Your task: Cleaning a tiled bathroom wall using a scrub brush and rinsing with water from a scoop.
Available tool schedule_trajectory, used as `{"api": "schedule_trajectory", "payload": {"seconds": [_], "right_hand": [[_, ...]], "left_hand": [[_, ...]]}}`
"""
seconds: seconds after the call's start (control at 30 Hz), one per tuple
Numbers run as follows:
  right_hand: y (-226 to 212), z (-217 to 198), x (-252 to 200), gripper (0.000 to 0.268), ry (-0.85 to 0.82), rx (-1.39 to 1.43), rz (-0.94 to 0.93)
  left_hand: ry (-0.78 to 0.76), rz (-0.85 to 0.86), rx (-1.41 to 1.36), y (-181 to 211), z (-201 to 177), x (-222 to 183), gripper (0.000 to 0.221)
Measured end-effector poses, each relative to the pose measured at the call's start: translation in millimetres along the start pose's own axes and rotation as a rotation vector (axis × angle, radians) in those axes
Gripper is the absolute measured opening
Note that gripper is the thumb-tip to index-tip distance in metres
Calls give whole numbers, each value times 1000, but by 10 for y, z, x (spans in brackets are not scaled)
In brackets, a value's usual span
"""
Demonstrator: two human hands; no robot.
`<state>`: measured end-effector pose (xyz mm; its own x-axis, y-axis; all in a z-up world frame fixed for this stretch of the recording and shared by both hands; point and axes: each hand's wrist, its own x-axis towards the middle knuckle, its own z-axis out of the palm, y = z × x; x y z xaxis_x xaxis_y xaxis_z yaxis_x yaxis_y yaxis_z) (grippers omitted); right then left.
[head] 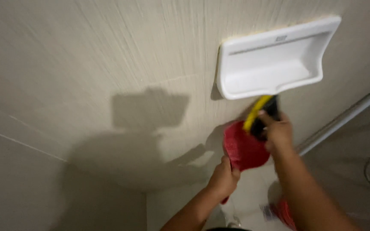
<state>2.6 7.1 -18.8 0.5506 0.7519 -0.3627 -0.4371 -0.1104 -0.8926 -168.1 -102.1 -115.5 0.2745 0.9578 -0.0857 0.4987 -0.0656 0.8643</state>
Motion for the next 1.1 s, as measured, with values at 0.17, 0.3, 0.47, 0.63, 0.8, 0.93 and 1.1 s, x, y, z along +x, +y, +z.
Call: {"api": "schedule_trajectory", "payload": {"seconds": [0.17,0.3,0.47,0.63,0.8,0.93,1.1], "right_hand": [[703,-113,6,46,-245,-511,267],[1069,-220,277,45,-238,-463,523],[1047,-271,312,49,-153,-72,754],[388,66,-67,40,-264,500,420],[3,282,260,31,-309,554,205],[-119,198,580,44,-329,729,258],[-75,324,512,45,-290,673,301]], "left_hand": [[52,-95,43,-84,93,3,43],[-93,-213,100,252,-72,-125,44],[-207,-329,130,819,-370,-222,48],[-12,-59,-162,566,-417,76,28],[-117,-121,-256,789,-598,219,16],[-190,-156,-204,974,-774,266,21],[-239,-87,-64,1055,-721,321,28]]}}
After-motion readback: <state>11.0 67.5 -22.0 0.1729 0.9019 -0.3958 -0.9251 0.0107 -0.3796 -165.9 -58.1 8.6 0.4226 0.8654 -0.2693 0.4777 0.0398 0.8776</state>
